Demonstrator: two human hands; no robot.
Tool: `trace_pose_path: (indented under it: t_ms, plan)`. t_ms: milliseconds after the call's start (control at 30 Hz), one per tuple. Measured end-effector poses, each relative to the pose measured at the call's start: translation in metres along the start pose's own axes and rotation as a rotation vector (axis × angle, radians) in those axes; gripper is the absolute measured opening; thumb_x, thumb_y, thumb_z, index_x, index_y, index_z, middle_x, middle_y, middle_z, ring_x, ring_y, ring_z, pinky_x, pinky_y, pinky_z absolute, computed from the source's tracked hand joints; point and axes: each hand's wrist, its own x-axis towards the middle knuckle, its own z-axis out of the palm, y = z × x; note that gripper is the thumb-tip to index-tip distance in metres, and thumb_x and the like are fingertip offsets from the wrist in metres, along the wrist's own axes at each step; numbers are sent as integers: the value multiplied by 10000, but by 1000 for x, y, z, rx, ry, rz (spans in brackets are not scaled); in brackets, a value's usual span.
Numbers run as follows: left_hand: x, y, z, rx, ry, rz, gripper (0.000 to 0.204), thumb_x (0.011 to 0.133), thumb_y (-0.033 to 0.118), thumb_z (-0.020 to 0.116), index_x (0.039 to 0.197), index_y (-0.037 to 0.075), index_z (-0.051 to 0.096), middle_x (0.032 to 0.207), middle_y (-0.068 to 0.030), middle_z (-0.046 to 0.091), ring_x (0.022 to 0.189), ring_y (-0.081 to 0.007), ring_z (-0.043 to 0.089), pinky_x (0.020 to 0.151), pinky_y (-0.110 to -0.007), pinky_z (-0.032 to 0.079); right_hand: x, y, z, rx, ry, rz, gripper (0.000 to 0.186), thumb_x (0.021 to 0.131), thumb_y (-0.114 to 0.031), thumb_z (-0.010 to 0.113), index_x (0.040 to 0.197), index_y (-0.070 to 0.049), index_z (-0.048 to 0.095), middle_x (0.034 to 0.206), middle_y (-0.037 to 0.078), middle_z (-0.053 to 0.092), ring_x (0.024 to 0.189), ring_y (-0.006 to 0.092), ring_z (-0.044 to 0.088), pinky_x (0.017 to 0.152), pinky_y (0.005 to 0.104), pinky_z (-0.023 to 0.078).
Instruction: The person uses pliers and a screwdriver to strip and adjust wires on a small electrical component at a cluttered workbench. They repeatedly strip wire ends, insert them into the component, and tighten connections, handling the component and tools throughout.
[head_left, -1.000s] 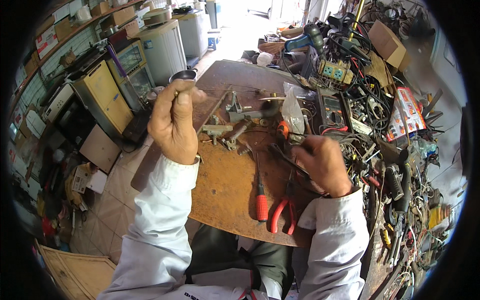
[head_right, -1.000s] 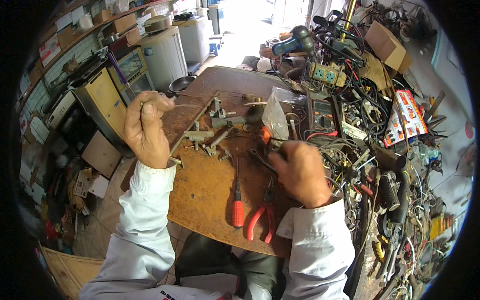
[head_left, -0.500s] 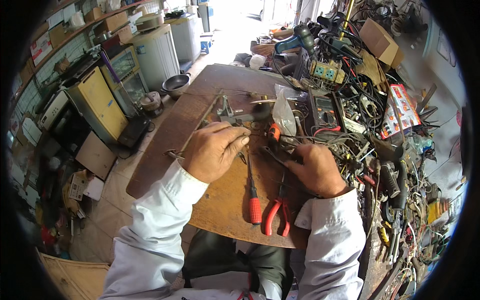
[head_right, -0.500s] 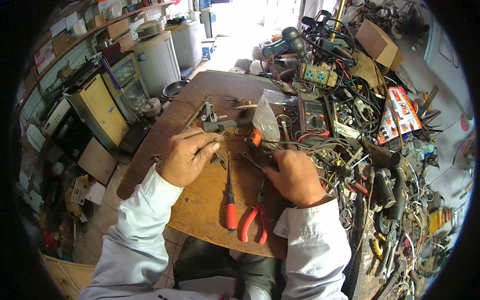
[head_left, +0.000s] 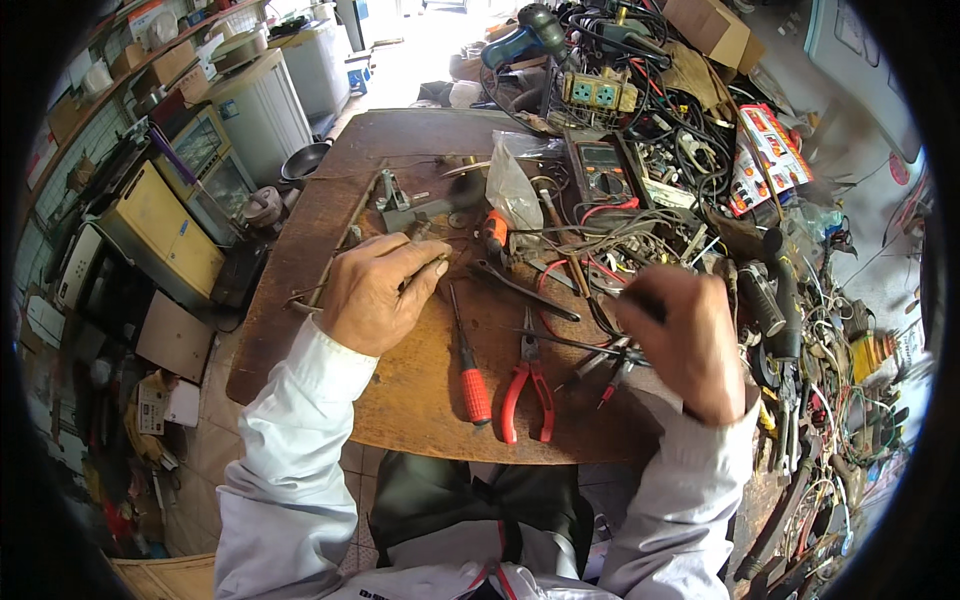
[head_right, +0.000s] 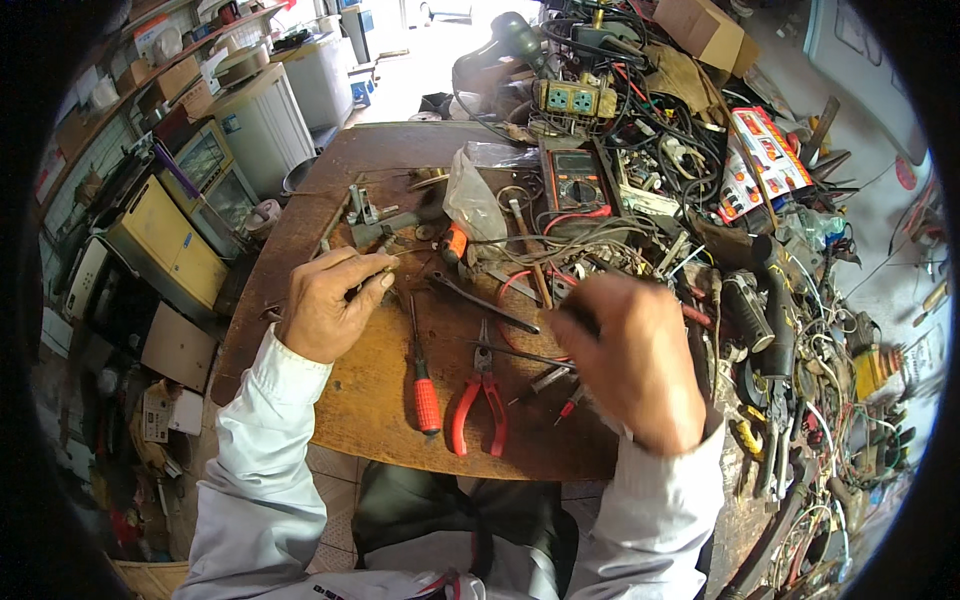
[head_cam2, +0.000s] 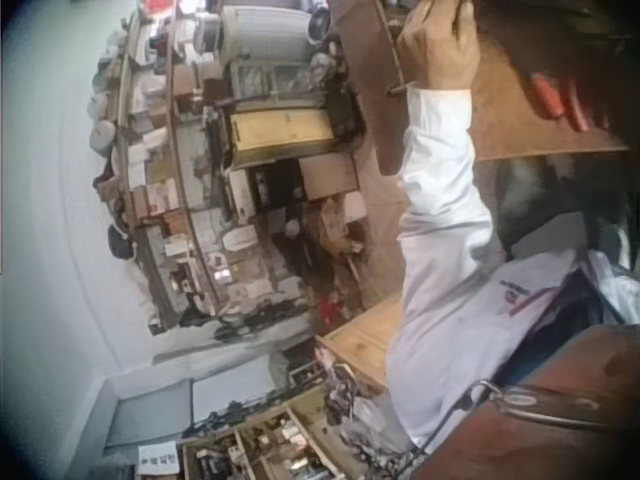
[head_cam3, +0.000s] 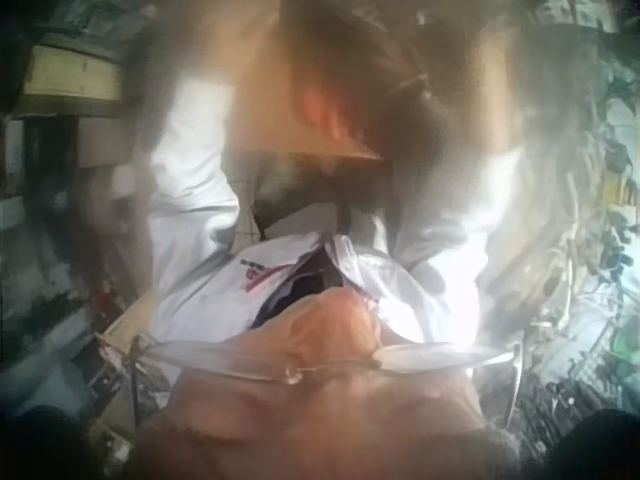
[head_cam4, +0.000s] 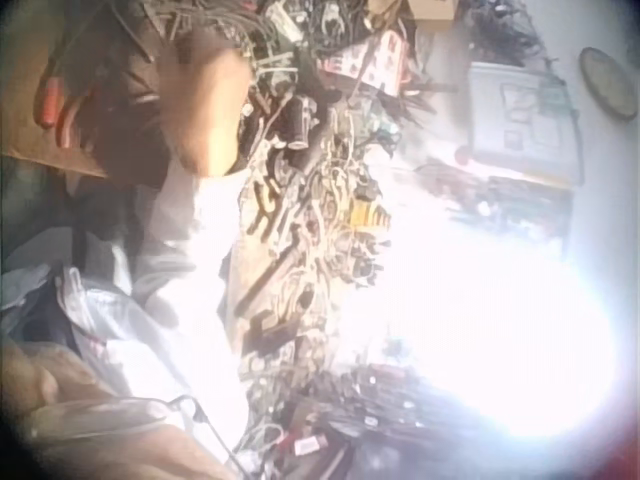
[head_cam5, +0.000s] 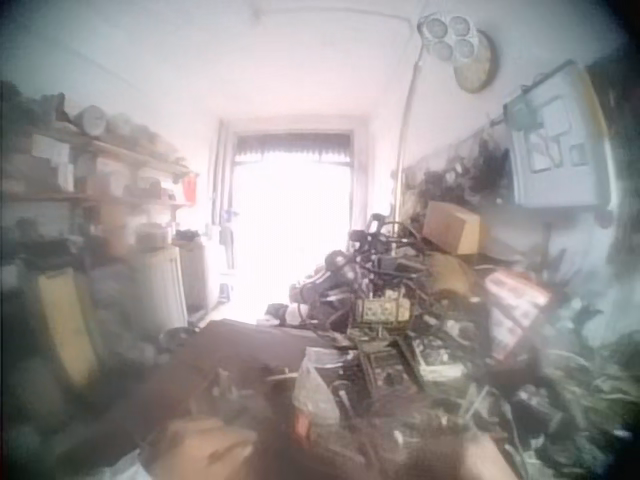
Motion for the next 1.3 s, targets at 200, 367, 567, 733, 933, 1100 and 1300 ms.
trace_pose_path:
  t_ms: [200, 367, 567, 733, 933, 1100, 1300]
  plan:
    - [3, 2, 7, -192, 2, 139, 150, 829, 65, 742, 973, 22, 734, 875, -141, 715, 795, -295, 698, 688, -361, 552, -47, -31, 53, -377, -302, -127, 451, 816, -467, 719, 884, -23, 674, 807, 137, 659, 660, 318, 682, 576, 397, 553]
    - [2, -4, 7, -275, -2, 175, 159, 847, 43, 726, 1002, 6, 725, 891, -142, 716, 787, -270, 706, 677, -342, 557, -49, -41, 64, -398, -307, -77, 515, 795, -503, 720, 866, 5, 675, 836, 170, 648, 675, 328, 688, 572, 428, 554]
    - [3, 0, 0, -353, -6, 230, 164, 832, 13, 731, 996, 21, 732, 895, -114, 721, 820, -252, 698, 697, -338, 556, -56, -42, 65, -388, -350, 5, 597, 735, -518, 745, 984, 20, 672, 907, 183, 630, 752, 355, 681, 650, 443, 557]
    - [5, -2, -1, -362, 18, 285, 160, 840, 9, 721, 999, 23, 735, 877, -104, 719, 822, -249, 687, 710, -338, 549, -56, -33, 75, -354, -296, -15, 542, 717, -402, 715, 1001, 53, 640, 938, 241, 613, 796, 390, 672, 686, 451, 558]
    - [4, -3, -3, -338, 49, 228, 154, 867, 14, 699, 1018, 5, 727, 917, -112, 706, 862, -236, 687, 722, -329, 551, -52, -39, 72, -347, -328, 14, 572, 741, -367, 692, 1022, 119, 581, 987, 280, 600, 888, 406, 665, 746, 459, 565]
    - [5, -3, 0, -289, 188, 221, 135, 884, 48, 698, 998, -21, 719, 1007, -131, 702, 942, -260, 695, 794, -336, 558, -45, -27, 76, -287, -301, 65, 454, 788, -307, 630, 992, 96, 594, 911, 286, 636, 807, 430, 659, 711, 465, 554]
    - [4, -8, 1, -207, 237, 160, 138, 836, 33, 746, 965, -13, 728, 899, -133, 705, 772, -245, 700, 649, -305, 560, -12, 14, 44, 711, -646, 412, 260, 879, -145, 681, 1053, 48, 663, 766, 14, 625, 663, 99, 527, 581, 262, 419]
